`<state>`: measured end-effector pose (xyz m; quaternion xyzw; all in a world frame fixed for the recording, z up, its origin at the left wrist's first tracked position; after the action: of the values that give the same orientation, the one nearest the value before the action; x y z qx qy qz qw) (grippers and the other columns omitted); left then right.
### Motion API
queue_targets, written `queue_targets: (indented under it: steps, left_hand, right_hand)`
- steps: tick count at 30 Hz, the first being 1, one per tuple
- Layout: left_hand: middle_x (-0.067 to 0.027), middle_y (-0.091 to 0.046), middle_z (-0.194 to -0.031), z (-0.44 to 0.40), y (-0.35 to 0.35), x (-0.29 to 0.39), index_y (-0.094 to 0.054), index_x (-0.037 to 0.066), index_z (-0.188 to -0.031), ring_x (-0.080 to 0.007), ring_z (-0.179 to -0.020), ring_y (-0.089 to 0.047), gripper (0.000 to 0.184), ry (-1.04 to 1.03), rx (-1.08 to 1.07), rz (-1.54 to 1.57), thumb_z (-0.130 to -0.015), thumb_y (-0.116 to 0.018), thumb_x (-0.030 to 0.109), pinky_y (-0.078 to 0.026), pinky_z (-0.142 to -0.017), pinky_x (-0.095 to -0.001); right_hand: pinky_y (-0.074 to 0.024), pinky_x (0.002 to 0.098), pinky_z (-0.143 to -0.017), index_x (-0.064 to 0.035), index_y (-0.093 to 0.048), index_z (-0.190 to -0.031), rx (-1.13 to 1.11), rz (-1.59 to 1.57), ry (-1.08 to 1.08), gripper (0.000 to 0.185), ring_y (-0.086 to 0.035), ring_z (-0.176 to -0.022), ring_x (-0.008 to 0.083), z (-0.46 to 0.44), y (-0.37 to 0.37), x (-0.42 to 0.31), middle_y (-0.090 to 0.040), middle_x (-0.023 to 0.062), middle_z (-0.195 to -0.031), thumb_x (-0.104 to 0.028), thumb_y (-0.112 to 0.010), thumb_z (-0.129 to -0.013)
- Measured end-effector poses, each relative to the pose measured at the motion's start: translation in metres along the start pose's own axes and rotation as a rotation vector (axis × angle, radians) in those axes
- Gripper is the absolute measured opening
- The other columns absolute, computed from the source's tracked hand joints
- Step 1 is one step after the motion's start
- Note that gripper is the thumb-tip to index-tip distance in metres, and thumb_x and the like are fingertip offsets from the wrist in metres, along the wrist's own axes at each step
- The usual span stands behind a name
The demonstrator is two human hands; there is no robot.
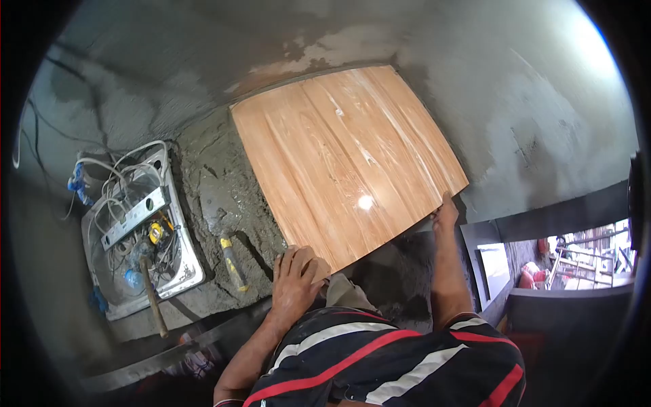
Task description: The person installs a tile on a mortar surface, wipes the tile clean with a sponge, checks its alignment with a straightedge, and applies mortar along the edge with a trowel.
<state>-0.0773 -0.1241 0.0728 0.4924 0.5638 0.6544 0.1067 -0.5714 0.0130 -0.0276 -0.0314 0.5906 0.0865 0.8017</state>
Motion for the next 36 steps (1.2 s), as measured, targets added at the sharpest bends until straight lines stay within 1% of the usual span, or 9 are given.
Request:
queue_targets:
  steps: [4,7,14,16,17,23,25,30,36]
  left_hand:
    - [-0.0141,-0.050,-0.147,-0.003,0.002,0.001,-0.071,0.007,-0.120,-0.0405,-0.143,-0.038,0.057,0.024,0.000,0.008,-0.070,-0.089,0.027,-0.029,-0.118,-0.0605]
    - [-0.0137,-0.051,-0.147,-0.003,0.001,-0.002,-0.072,0.007,-0.119,-0.0404,-0.144,-0.038,0.057,0.004,0.018,0.005,-0.068,-0.089,0.027,-0.029,-0.118,-0.0601]
    - [-0.0141,-0.054,-0.146,-0.001,-0.001,-0.012,-0.070,0.008,-0.123,-0.0424,-0.143,-0.040,0.062,0.004,0.039,0.003,-0.069,-0.089,0.030,-0.030,-0.118,-0.0603]
    - [-0.0138,-0.050,-0.151,-0.001,-0.003,-0.013,-0.070,0.007,-0.124,-0.0435,-0.146,-0.036,0.056,-0.017,0.005,0.045,-0.076,-0.084,0.032,-0.029,-0.119,-0.0603]
    - [-0.0138,-0.050,-0.151,0.000,-0.003,-0.015,-0.070,0.007,-0.124,-0.0435,-0.146,-0.036,0.056,-0.002,0.008,0.036,-0.076,-0.084,0.032,-0.029,-0.119,-0.0603]
    - [-0.0130,-0.049,-0.153,0.002,-0.005,-0.019,-0.068,0.008,-0.127,-0.0416,-0.148,-0.035,0.058,-0.026,0.004,0.035,-0.077,-0.084,0.032,-0.028,-0.119,-0.0601]
    - [-0.0114,-0.051,-0.153,0.001,-0.001,-0.015,-0.070,0.009,-0.125,-0.0387,-0.148,-0.037,0.057,-0.035,-0.007,-0.037,-0.077,-0.084,0.037,-0.030,-0.118,-0.0595]
    - [-0.0101,-0.053,-0.152,0.004,-0.007,-0.013,-0.071,0.009,-0.124,-0.0394,-0.147,-0.039,0.058,-0.039,0.025,-0.041,-0.076,-0.085,0.037,-0.029,-0.117,-0.0605]
    - [-0.0095,-0.053,-0.151,0.003,-0.006,-0.014,-0.071,0.008,-0.124,-0.0391,-0.146,-0.040,0.059,-0.033,0.035,-0.041,-0.076,-0.084,0.038,-0.029,-0.117,-0.0604]
  right_hand:
    - [-0.0368,0.0268,-0.039,-0.0068,-0.066,-0.091,0.024,0.036,0.020,0.034,-0.048,-0.043,0.0099,0.001,0.002,-0.004,-0.054,-0.0013,-0.059,-0.039,-0.064,-0.101]
    - [-0.0378,0.0265,-0.039,-0.0069,-0.066,-0.090,0.014,0.042,0.003,0.032,-0.048,-0.045,0.0097,-0.003,0.007,0.000,-0.053,-0.0017,-0.059,-0.038,-0.065,-0.100]
    - [-0.0387,0.0272,-0.039,-0.0088,-0.065,-0.089,0.014,0.059,0.014,0.032,-0.050,-0.048,0.0097,-0.008,0.009,0.002,-0.052,-0.0022,-0.062,-0.039,-0.068,-0.099]
    - [-0.0386,0.0274,-0.039,-0.0094,-0.063,-0.089,0.014,0.080,-0.002,0.033,-0.049,-0.046,0.0098,-0.007,0.010,0.000,-0.052,-0.0024,-0.061,-0.040,-0.068,-0.099]
    - [-0.0386,0.0274,-0.039,-0.0094,-0.063,-0.089,-0.003,0.082,-0.009,0.033,-0.049,-0.046,0.0098,-0.007,0.009,0.001,-0.052,-0.0024,-0.061,-0.040,-0.068,-0.099]
    - [-0.0366,0.0269,-0.039,-0.0097,-0.063,-0.085,0.011,0.094,0.003,0.036,-0.048,-0.045,0.0098,-0.011,0.012,0.004,-0.051,-0.0023,-0.059,-0.042,-0.068,-0.098]
    - [-0.0367,0.0268,-0.039,-0.0098,-0.063,-0.085,-0.003,0.093,0.016,0.035,-0.048,-0.045,0.0098,-0.013,0.011,0.004,-0.051,-0.0023,-0.059,-0.042,-0.068,-0.099]
    - [-0.0365,0.0265,-0.040,-0.0100,-0.062,-0.084,0.021,0.139,0.026,0.035,-0.048,-0.047,0.0097,-0.018,0.013,0.000,-0.051,-0.0024,-0.060,-0.041,-0.067,-0.099]
    - [-0.0351,0.0270,-0.040,-0.0110,-0.062,-0.083,-0.068,0.141,0.012,0.036,-0.047,-0.047,0.0096,-0.013,0.011,-0.002,-0.050,-0.0032,-0.061,-0.043,-0.066,-0.099]
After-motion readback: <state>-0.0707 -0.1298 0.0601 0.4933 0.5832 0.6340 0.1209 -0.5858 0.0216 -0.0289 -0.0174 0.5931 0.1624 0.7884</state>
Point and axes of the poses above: each hand's wrist, its own z-axis away from the middle knuckle, its own y-axis out of the back of the hand, x = y × z, the point moved 6 cm from there along -z, towards the middle knuckle
